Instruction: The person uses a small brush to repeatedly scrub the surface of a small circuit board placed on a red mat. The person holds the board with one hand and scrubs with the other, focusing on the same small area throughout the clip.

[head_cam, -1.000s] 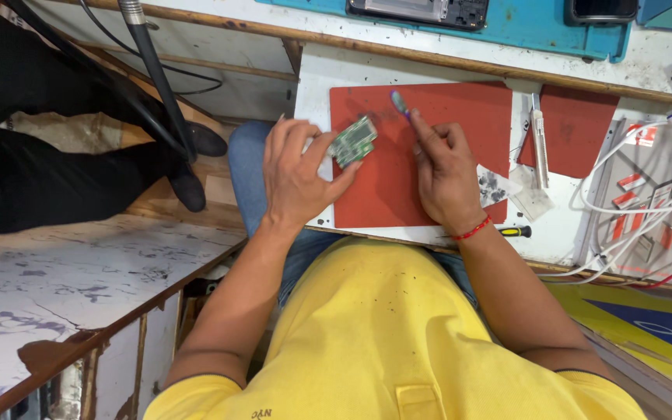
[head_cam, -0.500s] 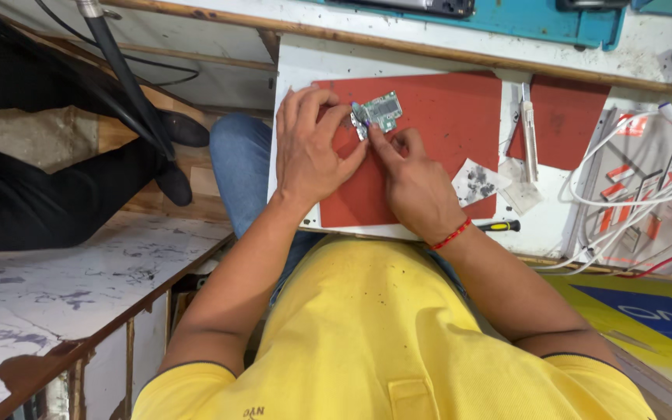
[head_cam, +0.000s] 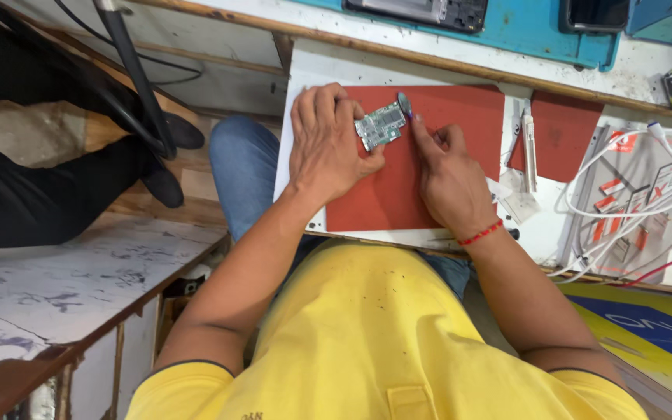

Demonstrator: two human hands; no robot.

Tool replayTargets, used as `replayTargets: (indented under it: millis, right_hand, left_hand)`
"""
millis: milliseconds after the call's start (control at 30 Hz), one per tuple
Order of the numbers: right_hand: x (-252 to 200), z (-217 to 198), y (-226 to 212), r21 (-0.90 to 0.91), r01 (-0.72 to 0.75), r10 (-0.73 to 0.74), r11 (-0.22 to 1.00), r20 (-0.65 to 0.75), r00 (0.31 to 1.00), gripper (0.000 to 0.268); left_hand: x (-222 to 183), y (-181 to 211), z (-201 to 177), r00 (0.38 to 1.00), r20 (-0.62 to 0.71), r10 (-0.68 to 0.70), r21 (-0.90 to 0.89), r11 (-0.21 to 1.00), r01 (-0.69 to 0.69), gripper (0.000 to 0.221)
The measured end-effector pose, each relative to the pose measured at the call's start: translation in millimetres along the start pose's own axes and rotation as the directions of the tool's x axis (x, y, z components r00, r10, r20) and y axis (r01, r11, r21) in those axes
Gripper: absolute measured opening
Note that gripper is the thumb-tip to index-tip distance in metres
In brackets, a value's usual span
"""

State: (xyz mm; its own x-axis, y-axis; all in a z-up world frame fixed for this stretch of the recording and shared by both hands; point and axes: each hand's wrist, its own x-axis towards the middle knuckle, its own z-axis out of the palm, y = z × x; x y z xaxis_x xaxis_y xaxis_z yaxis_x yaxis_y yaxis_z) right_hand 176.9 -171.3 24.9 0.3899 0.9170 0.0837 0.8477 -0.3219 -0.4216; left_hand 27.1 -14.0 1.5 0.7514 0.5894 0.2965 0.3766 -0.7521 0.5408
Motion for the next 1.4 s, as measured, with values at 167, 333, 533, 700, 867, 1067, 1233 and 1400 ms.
replayTargets:
  millis: [167,333,533,700,867,1067,1233,1400]
  right_hand:
    - [-8.9,-10.4,-15.3,0.075,-0.036,0.033,0.997,0.042,0.999,0.052]
    - [-5.1,1.2,-31.9,0.078,-0.059,0.053,0.995,0.074,0.996,0.044]
    - [1.0,4.4,-16.1,0.048,0.055,-0.060,0.997,0.106,0.993,0.051]
    - [-2.8,-0.3,-20.7,-0.013,-0.033,0.034,0.999,0.101,0.994,0.055]
    - [9.0,2.0,-25.8,0.029,-0.003,0.001,1.000,0.083,0.997,0.049]
    - [5.6,6.7,-18.8,0.056,0.047,-0.052,0.997,0.087,0.995,0.056]
    - [3.4,3.7,-20.0,-0.022,0.017,-0.014,1.000,0.130,0.991,0.051]
    - [3.6,3.4,-15.2,-0.045,-0.034,0.035,0.998,0.030,0.999,0.051]
  left_hand:
    - [-5.3,-0.2,4.4,0.997,0.036,-0.066,-0.049,0.997,0.068,0.054]
    - [-6.3,-3.6,3.2,0.999,-0.022,-0.042,-0.045,0.998,0.041,0.053]
    - [-8.1,-5.0,-10.9,0.999,-0.003,-0.048,-0.138,0.989,0.048,0.055]
    - [-25.9,-8.9,-9.9,0.999,-0.046,-0.021,-0.114,0.993,0.015,0.056]
    - [-20.1,-14.8,-5.7,0.998,-0.056,-0.004,-0.167,0.986,-0.005,0.058]
    - [-19.7,-18.4,-3.9,0.996,-0.092,0.001,-0.224,0.974,-0.021,0.056]
    - [-25.5,-19.4,-5.1,0.995,-0.097,-0.009,-0.235,0.972,-0.014,0.052]
    - [-23.4,-16.0,-1.1,0.995,-0.095,0.009,-0.240,0.970,-0.032,0.052]
